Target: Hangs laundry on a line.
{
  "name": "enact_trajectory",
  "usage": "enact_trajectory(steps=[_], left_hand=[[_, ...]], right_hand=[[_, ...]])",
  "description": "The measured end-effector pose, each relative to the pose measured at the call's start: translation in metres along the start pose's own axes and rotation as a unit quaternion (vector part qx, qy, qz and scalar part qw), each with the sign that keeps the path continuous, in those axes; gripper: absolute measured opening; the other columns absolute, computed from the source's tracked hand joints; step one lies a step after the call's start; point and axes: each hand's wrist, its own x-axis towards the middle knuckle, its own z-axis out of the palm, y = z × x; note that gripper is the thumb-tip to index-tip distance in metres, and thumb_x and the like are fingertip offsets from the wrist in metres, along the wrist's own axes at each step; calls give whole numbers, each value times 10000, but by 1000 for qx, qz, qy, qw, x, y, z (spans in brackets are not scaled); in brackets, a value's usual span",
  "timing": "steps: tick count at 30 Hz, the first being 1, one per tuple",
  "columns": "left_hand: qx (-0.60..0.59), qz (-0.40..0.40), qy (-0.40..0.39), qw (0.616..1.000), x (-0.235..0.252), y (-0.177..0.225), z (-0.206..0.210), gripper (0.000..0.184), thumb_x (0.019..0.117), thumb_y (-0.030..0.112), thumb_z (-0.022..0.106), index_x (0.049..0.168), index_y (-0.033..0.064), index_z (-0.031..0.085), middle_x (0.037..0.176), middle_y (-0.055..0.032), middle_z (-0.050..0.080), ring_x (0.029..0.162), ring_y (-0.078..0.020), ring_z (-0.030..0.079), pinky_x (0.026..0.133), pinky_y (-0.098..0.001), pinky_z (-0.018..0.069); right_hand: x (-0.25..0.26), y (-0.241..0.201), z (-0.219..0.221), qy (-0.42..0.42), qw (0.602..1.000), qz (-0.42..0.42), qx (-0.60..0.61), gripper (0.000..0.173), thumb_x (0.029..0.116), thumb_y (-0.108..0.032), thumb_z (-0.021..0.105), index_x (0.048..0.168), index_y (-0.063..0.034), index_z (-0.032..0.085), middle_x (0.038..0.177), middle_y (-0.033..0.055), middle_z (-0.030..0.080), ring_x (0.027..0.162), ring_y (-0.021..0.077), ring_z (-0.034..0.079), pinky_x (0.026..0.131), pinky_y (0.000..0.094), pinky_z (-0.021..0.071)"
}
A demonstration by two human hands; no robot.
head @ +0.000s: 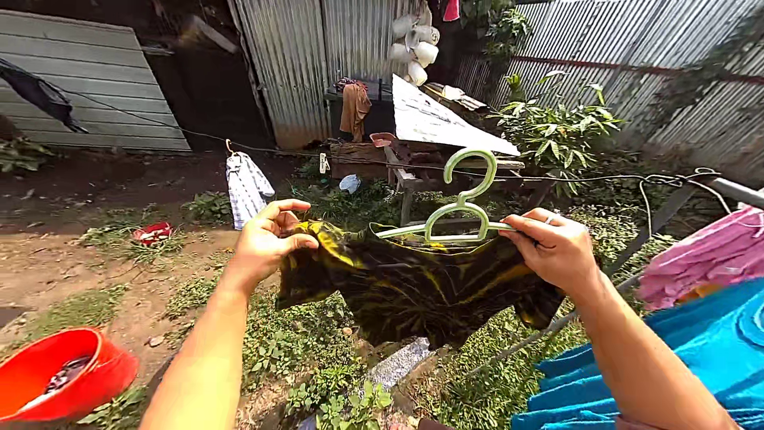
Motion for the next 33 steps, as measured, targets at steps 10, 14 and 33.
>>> enact_trajectory(steps=[10, 14, 33], left_hand=[[243, 74, 30, 967, 36, 28, 16, 637, 950, 572, 598, 1251, 15, 669, 1307, -217, 598, 1230, -376, 552, 1020, -593, 425], [239, 183, -98, 949, 69, 67, 107, 533, 1033, 463, 543, 1305, 18, 650, 1210, -191, 697, 1170, -373, 652, 1013, -619, 471], [255, 57, -205, 943, 37, 7, 230, 589, 968, 396, 683, 1492, 166, 543, 1663, -161, 300, 1518, -422, 281, 1185, -626, 285]], right_hand=[[-18, 35, -23, 95, 987, 126, 9, 230, 968, -183, 669, 1072, -10, 779, 916, 158, 690, 809, 228, 652, 725, 411, 531], [-2, 33, -39, 88, 991, 104, 4, 200, 964, -189, 697, 1083, -54, 786, 947, 128, 707, 833, 188, 666, 755, 367, 549], [181, 72, -145, -19, 855, 425, -298, 363, 984, -168, 518, 1285, -236, 710, 1275, 207, 683, 1215, 440, 625, 894, 702, 467]])
